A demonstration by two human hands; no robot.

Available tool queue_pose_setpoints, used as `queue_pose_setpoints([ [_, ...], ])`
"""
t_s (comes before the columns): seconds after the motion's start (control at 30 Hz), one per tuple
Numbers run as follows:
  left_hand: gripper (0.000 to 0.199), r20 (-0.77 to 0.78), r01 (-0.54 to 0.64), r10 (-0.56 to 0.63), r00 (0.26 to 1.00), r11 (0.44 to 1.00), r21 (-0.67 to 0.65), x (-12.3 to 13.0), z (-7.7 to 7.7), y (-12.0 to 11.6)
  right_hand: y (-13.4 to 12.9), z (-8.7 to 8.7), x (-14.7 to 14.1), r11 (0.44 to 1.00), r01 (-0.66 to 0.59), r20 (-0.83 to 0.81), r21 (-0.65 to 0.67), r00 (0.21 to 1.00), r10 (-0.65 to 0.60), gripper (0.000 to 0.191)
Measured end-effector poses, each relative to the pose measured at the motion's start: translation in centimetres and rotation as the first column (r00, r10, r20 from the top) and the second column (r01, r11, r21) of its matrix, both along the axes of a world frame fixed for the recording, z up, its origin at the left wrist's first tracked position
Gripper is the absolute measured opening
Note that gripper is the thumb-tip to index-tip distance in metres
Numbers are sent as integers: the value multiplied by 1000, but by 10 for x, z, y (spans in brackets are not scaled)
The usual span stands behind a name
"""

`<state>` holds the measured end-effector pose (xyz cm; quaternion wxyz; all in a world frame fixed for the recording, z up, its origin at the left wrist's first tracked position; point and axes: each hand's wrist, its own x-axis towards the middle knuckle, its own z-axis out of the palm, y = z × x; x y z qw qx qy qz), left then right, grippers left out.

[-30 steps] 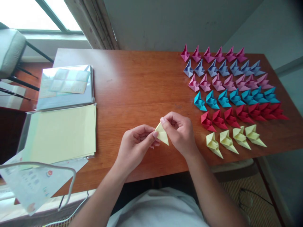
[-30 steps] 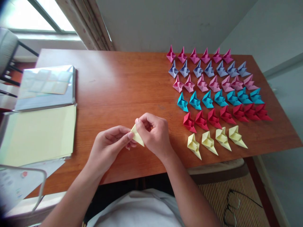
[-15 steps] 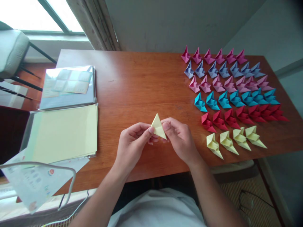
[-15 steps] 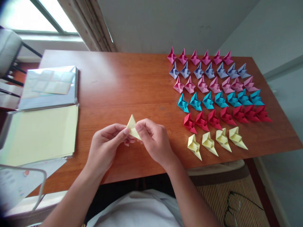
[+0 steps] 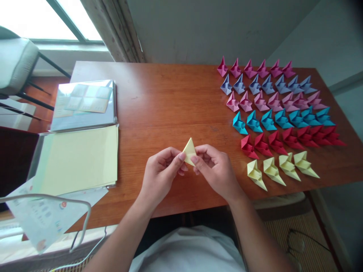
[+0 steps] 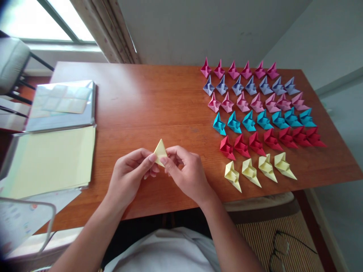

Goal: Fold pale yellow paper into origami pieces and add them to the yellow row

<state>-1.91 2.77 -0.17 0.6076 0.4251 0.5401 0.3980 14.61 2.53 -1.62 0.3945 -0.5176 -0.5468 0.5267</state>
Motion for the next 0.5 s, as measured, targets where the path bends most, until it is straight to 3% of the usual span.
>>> queue_pose_setpoints([
  [0.3,30,-71,143,-136,988,985,97,0,-4,-1,0,0,1,998,-36,-45,-53,998,33,22],
  [0.5,35,-124,195,-182,975,975,108,-1,-4,-2,3,5,-1,999,-31,64,40,998,28,33],
])
